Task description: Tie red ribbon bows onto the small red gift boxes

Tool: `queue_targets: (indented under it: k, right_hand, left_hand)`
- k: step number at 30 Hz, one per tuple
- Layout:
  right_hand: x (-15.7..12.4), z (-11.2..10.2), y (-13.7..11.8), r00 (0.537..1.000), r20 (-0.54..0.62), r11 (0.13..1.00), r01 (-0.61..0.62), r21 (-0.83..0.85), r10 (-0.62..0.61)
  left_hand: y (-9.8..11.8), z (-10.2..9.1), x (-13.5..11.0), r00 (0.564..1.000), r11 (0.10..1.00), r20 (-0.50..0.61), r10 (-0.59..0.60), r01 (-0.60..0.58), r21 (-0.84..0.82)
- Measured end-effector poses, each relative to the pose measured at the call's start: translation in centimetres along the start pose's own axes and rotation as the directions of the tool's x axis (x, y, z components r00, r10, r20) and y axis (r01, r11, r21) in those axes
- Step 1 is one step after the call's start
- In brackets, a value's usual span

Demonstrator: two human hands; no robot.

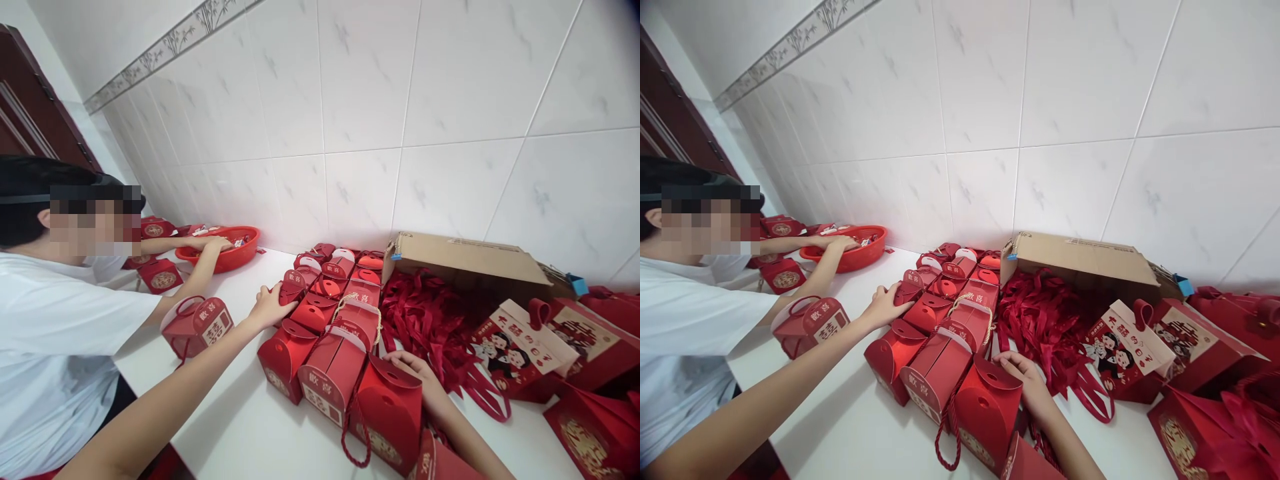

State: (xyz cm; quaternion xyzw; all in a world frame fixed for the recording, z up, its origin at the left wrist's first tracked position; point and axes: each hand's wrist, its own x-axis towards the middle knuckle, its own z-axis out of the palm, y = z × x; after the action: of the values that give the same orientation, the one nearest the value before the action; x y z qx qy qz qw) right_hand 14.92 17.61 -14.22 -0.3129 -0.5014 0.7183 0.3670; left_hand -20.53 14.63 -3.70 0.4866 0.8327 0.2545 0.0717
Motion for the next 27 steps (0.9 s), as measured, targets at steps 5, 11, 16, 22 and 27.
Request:
queue_targets:
  k: [5,11,16,22,27]
  right_hand:
    - [0.0,0.1,-0.2,1.0,-0.008,1.0,0.001,0.0,-0.001]
    - [0.1,0.0,0.2,1.0,-0.021,1.0,0.023,0.006,-0.023]
    - [-0.1,-0.1,0.2,0.999,-0.043,0.999,-0.005,-0.046,0.003]
    - [0.9,-0.6,0.3,0.998,-0.05,0.993,-0.055,-0.109,0.05]
    - [0.6,0.0,0.7,0.975,-0.191,0.99,-0.131,-0.058,0.118]
  left_hand:
    - [-1.7,-2.4,1.3,0.999,0.977,0.014,-0.039,0.042,-0.208]
    - [-1.8,-5.5,7.9,0.991,0.824,0.106,-0.086,0.13,-0.552]
    - [-3.5,-2.4,11.4,0.957,0.615,0.291,0.011,0.223,-0.756]
    - [-7.3,4.0,15.6,0.971,0.401,0.241,-0.005,0.223,-0.889]
    - [-7.0,7.3,21.1,0.982,0.308,0.17,0.08,0.138,-0.941]
